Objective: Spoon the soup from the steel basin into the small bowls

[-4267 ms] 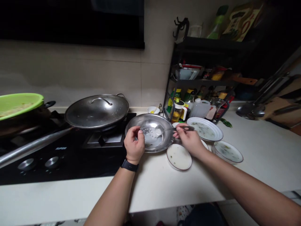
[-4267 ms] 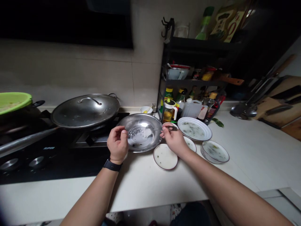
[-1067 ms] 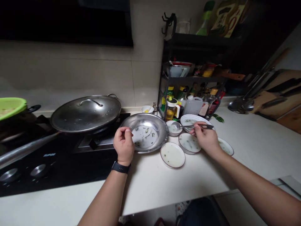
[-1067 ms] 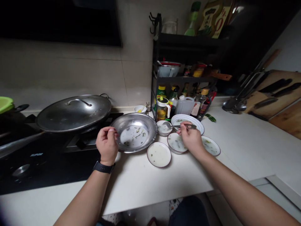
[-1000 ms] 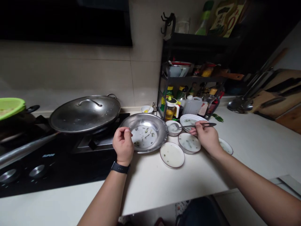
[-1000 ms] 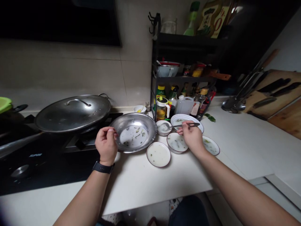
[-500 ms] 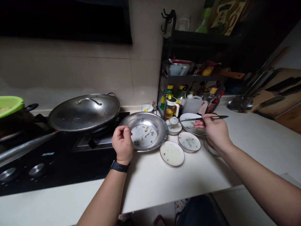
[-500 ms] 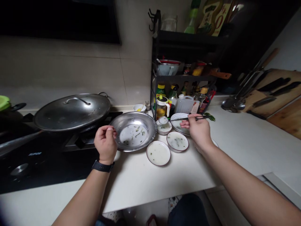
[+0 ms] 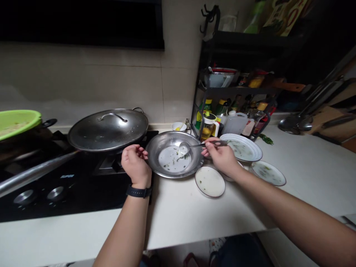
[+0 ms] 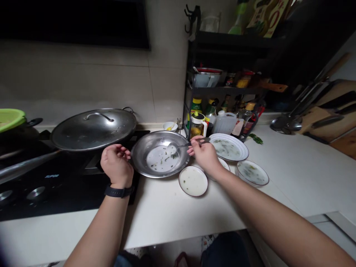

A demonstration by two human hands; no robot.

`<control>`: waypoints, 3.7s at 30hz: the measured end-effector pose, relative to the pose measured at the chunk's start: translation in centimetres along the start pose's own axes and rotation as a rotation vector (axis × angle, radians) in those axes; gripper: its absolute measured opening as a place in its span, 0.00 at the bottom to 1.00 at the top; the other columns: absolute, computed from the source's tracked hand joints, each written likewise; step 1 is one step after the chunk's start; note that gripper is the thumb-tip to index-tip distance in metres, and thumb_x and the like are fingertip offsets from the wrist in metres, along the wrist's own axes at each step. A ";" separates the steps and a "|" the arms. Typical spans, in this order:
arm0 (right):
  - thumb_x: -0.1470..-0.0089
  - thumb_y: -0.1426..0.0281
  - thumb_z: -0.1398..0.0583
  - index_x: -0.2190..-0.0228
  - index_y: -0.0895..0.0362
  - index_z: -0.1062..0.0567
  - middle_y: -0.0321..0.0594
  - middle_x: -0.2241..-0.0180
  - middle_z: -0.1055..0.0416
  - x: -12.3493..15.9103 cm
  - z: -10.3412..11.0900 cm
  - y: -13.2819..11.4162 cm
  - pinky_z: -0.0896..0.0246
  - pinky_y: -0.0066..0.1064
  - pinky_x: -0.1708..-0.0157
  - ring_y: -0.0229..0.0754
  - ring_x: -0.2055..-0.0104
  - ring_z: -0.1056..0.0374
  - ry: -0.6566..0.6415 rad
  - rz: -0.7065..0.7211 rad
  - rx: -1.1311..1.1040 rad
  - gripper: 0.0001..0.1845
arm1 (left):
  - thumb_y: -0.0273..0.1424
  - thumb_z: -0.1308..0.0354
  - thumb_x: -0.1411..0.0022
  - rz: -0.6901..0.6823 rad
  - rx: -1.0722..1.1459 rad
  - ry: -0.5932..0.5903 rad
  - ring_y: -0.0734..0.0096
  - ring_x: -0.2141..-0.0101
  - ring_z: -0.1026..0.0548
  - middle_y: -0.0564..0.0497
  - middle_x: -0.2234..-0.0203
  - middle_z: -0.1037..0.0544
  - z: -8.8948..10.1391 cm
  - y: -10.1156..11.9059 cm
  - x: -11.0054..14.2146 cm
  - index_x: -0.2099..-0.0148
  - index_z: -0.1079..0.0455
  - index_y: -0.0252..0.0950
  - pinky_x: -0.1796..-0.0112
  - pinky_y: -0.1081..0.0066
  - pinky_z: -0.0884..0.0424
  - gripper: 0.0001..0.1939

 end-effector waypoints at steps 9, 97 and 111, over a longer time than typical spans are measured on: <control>0.37 0.77 0.46 0.54 0.56 0.23 0.49 0.58 0.20 5.5 -3.2 -4.5 0.24 0.35 0.62 0.45 0.59 0.22 -0.491 1.040 0.731 0.15 | 0.34 0.45 0.46 0.061 0.038 0.033 0.78 0.82 0.33 0.59 0.80 0.31 0.1 -0.5 0.0 0.67 0.34 0.37 0.83 0.78 0.43 0.06; 0.44 0.69 0.37 0.69 0.53 0.28 0.41 0.78 0.22 0.3 11.9 5.7 0.23 0.31 0.77 0.43 0.78 0.23 0.434 -0.325 -0.135 0.04 | 0.34 0.44 0.47 0.040 -0.047 -0.008 0.78 0.82 0.32 0.58 0.81 0.31 -0.4 -1.2 0.7 0.68 0.33 0.36 0.82 0.78 0.41 0.06; 0.41 0.72 0.39 0.69 0.54 0.29 0.41 0.79 0.23 -1.1 11.6 0.3 0.23 0.29 0.79 0.41 0.79 0.24 0.421 -0.199 -0.149 0.04 | 0.32 0.43 0.47 0.060 -0.008 0.003 0.78 0.82 0.33 0.58 0.82 0.31 -0.4 -1.2 0.8 0.69 0.32 0.36 0.82 0.78 0.41 0.05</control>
Point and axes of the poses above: each hand's wrist, its own x-axis away from the middle knuckle, its own z-axis out of the back of the hand, y = z × x, the point moved 6 cm from there along -x, towards the middle knuckle
